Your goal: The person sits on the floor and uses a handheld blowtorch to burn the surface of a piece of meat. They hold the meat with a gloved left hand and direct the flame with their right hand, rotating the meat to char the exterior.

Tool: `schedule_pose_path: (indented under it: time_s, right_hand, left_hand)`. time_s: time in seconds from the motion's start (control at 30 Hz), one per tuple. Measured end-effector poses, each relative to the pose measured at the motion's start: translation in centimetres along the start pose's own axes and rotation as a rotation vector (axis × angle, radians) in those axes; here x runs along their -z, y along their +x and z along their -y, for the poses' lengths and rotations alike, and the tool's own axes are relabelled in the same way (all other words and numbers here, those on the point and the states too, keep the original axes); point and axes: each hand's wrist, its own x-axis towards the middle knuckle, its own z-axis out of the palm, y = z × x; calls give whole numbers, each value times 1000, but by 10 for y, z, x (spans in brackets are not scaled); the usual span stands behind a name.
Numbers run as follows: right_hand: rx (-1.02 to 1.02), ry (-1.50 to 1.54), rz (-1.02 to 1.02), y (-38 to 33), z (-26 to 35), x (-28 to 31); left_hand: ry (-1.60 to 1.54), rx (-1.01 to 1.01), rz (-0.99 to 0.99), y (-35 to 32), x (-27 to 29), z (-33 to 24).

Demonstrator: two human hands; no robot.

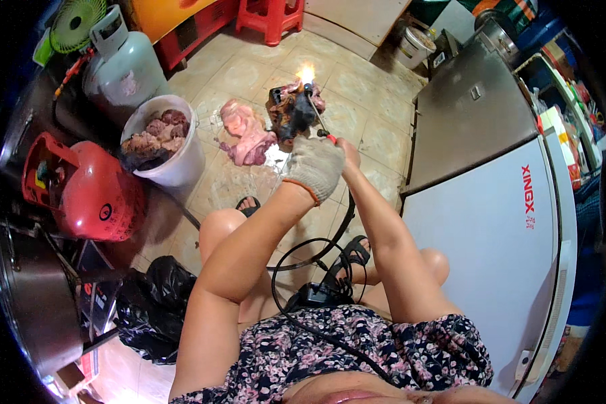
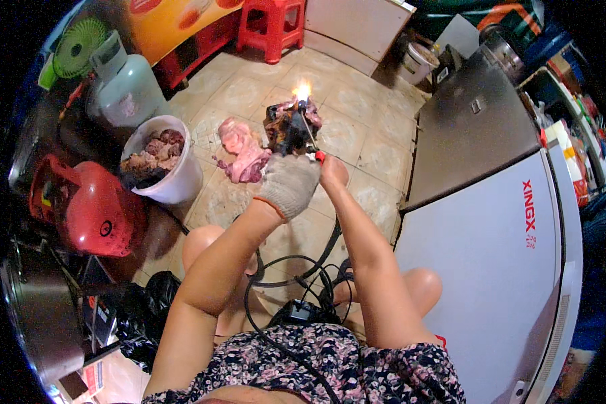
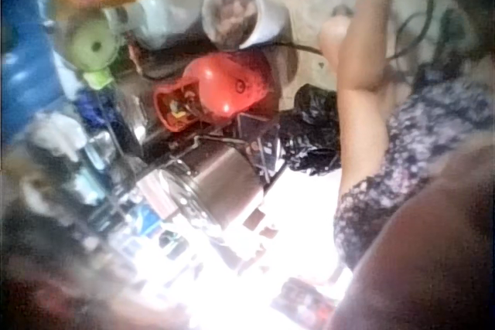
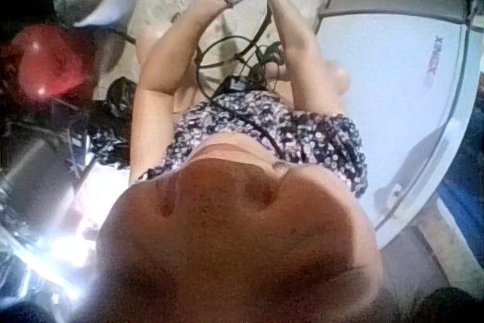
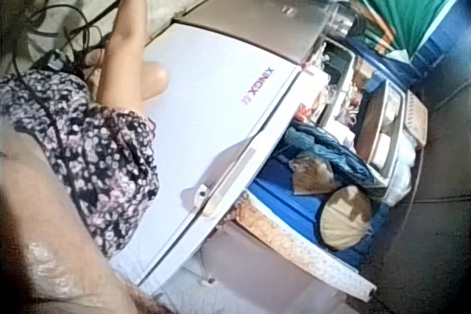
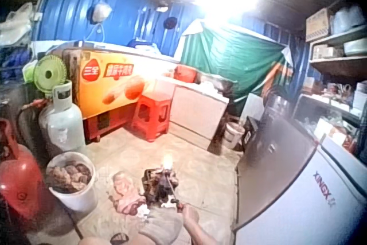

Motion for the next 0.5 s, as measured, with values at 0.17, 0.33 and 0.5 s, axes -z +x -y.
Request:
schedule_pose_path:
  time_s: [0.17,0.33,0.5]
  right_hand:
    - [-52,-38,16,-16,19,13]
    - [-53,-65,15,-19,17,13]
    - [-78,-80,62,-12,12,8]
  left_hand:
    - [10,11,197,-4,1,5]
    - [16,8,205,-6,0,8]
    - [47,56,187,-10,6,21]
